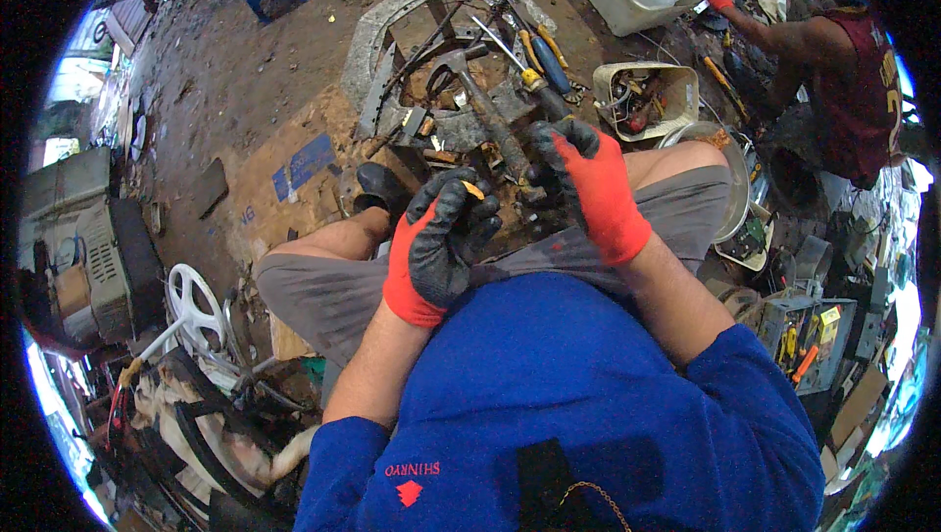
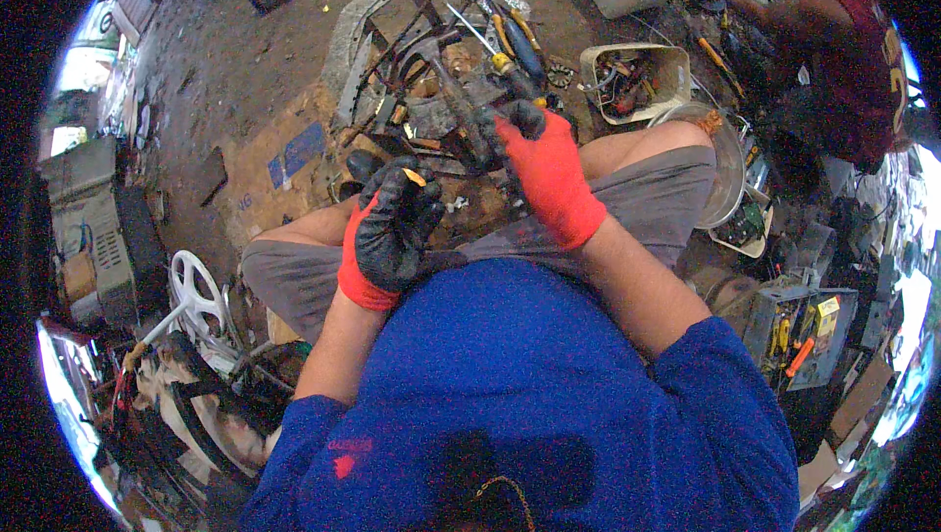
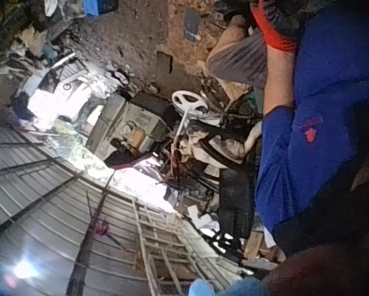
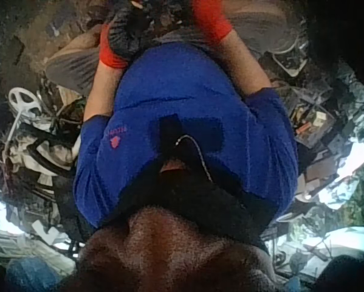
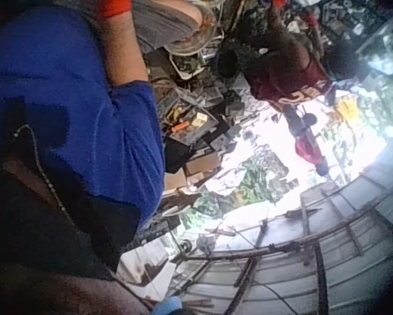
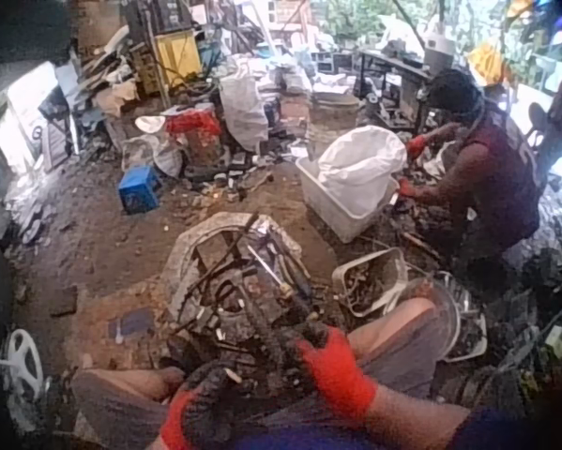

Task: The person sits on the ground and uses a hammer and chisel to break apart a metal object. They then use pliers to remove small pieces and examine the components.

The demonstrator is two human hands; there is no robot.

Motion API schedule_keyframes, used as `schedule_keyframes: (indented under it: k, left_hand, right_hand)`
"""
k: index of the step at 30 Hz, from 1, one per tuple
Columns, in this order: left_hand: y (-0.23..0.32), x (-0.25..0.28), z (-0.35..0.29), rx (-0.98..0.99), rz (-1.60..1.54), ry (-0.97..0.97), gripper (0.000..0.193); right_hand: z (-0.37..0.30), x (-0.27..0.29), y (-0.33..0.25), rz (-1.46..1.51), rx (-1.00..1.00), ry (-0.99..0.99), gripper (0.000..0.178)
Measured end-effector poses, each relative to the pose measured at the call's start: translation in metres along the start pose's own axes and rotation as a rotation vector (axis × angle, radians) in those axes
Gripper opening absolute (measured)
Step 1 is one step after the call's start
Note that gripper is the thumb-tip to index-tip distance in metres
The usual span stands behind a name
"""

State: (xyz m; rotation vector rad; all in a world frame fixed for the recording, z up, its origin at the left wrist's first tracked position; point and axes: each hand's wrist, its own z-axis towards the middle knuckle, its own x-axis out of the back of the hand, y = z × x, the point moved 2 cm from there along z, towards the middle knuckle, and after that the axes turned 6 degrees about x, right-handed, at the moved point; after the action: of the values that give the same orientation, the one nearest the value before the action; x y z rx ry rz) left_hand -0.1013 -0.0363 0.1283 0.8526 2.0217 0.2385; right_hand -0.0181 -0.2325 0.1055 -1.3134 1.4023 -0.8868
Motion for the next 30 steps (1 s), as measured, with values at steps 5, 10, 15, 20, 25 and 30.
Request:
schedule_keyframes:
  k: [5,10,15,20,25,30]
  left_hand:
    - [-0.003,0.009,0.006,-0.009,-0.052,0.014,0.026]
    - [-0.002,0.002,0.005,-0.039,0.019,0.092,0.024]
    - [0.005,-0.006,-0.001,-0.07,0.167,0.037,0.024]
    - [0.006,-0.01,-0.005,-0.216,0.514,0.082,0.028]
    - [0.01,-0.017,-0.011,-0.216,0.639,0.136,0.029]
    - [0.01,-0.013,-0.007,-0.2,0.66,0.145,0.03]
  right_hand:
    - [-0.014,-0.01,-0.008,-0.294,0.334,-0.168,0.024]
    - [-0.037,-0.03,-0.035,-0.553,0.573,-0.296,0.029]
    - [-0.037,-0.034,-0.031,-0.582,0.555,-0.293,0.027]
    - [-0.033,-0.029,-0.017,-0.463,0.447,-0.322,0.024]
    - [-0.031,-0.029,-0.013,-0.406,0.195,-0.373,0.021]
    - [-0.032,-0.029,0.002,-0.341,0.189,-0.306,0.026]
